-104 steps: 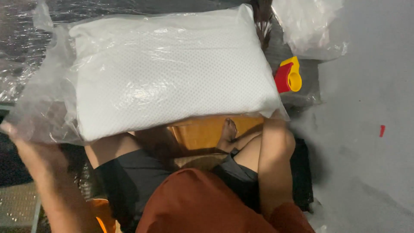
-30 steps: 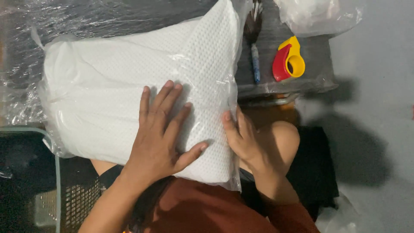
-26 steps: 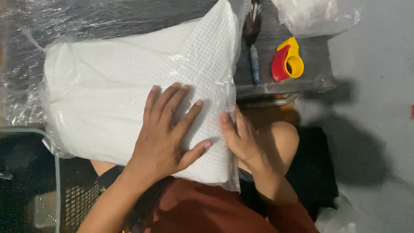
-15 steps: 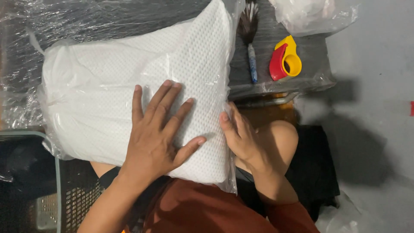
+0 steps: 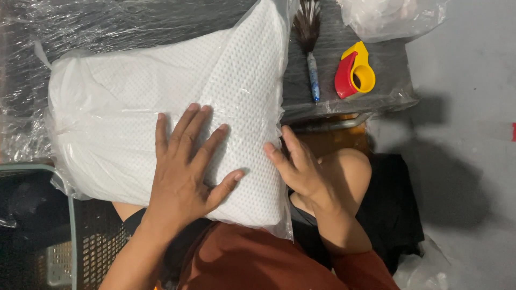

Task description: The person places a white rectangular package wrapped in bubble wrap onto a table covered with plastic wrap. They use a vacuum cleaner hose to suck the air out of the package, compressing it significantly. The person then folds the open end of the package and secures it with a rubber band.

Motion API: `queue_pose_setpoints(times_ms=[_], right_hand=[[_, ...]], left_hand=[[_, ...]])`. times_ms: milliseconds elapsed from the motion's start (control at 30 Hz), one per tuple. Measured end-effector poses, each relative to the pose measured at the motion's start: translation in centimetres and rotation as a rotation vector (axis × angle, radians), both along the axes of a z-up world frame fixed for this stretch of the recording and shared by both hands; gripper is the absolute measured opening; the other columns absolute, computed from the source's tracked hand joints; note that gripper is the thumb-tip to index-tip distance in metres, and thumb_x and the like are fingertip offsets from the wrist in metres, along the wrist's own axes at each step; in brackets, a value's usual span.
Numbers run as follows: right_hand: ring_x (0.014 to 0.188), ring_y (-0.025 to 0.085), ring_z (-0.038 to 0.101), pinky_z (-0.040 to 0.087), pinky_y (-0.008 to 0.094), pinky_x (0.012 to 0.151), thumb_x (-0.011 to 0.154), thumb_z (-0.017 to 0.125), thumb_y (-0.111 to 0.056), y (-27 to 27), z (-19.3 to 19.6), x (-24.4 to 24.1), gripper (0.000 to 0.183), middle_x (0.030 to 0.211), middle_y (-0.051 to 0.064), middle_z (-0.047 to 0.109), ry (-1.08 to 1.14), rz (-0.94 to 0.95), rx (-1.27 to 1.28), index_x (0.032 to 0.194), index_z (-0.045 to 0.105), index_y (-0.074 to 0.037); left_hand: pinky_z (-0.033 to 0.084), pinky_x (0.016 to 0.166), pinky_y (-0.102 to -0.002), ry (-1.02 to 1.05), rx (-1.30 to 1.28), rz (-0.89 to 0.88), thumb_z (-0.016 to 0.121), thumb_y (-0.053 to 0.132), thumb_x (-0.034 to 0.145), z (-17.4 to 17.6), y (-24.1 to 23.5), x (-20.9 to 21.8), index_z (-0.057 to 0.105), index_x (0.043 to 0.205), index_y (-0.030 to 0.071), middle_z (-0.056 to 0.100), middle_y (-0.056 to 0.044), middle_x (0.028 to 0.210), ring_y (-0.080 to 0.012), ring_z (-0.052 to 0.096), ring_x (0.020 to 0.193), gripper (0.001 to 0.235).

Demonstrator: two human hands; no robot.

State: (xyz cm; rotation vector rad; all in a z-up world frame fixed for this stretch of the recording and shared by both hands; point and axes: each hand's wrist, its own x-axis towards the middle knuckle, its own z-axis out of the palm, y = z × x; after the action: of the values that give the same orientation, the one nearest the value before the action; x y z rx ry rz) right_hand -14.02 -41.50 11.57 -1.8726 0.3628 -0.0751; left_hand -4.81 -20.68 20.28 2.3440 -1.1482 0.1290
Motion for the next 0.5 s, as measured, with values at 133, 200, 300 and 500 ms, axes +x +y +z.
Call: queue_pose_setpoints(times_ms=[133, 200, 300, 500], right_hand=[[0.098, 0.031, 0.073, 0.057, 0.039, 0.081, 0.097, 0.054, -0.036, 0.1, 0.3, 0.1, 0.057, 0.119, 0.024, 0.072, -0.015, 0.021, -0.011, 0.132, 0.053, 0.008], [0.093, 0.027, 0.069, 0.054, 0.037, 0.081, 0.100, 0.046, -0.038, 0.4, 0.8, 0.1, 0.053, 0.111, 0.019, 0.072, -0.035, 0.018, 0.037, 0.132, 0.054, 0.004], [0.088, 0.024, 0.065, 0.051, 0.037, 0.081, 0.105, 0.034, -0.038, 0.7, 1.6, 0.0, 0.049, 0.104, 0.013, 0.072, -0.051, 0.031, 0.081, 0.130, 0.056, -0.002], [0.102, 0.029, 0.067, 0.051, 0.038, 0.091, 0.106, 0.029, -0.035, 1.5, 2.7, -0.1, 0.052, 0.120, 0.019, 0.072, -0.081, 0.021, 0.089, 0.124, 0.060, 0.002]], left_hand=[[0.008, 0.122, -0.071, 0.004, 0.007, -0.021, 0.071, 0.050, 0.086, 0.2, 0.0, 0.1, 0.062, 0.135, 0.003, 0.043, -0.026, 0.153, -0.0434, 0.033, 0.149, 0.068], [0.007, 0.122, -0.072, 0.006, -0.005, -0.021, 0.072, 0.050, 0.085, 0.2, 0.1, 0.1, 0.063, 0.135, 0.003, 0.043, -0.026, 0.152, -0.0436, 0.032, 0.149, 0.068], [0.004, 0.121, -0.074, 0.007, -0.020, -0.018, 0.073, 0.050, 0.084, 0.6, 0.3, 0.1, 0.064, 0.134, 0.003, 0.041, -0.027, 0.152, -0.0454, 0.030, 0.149, 0.069], [-0.006, 0.119, -0.071, -0.015, -0.030, -0.023, 0.074, 0.051, 0.082, 2.8, 0.7, 0.3, 0.069, 0.123, 0.002, 0.046, -0.027, 0.147, -0.0460, 0.037, 0.146, 0.064]])
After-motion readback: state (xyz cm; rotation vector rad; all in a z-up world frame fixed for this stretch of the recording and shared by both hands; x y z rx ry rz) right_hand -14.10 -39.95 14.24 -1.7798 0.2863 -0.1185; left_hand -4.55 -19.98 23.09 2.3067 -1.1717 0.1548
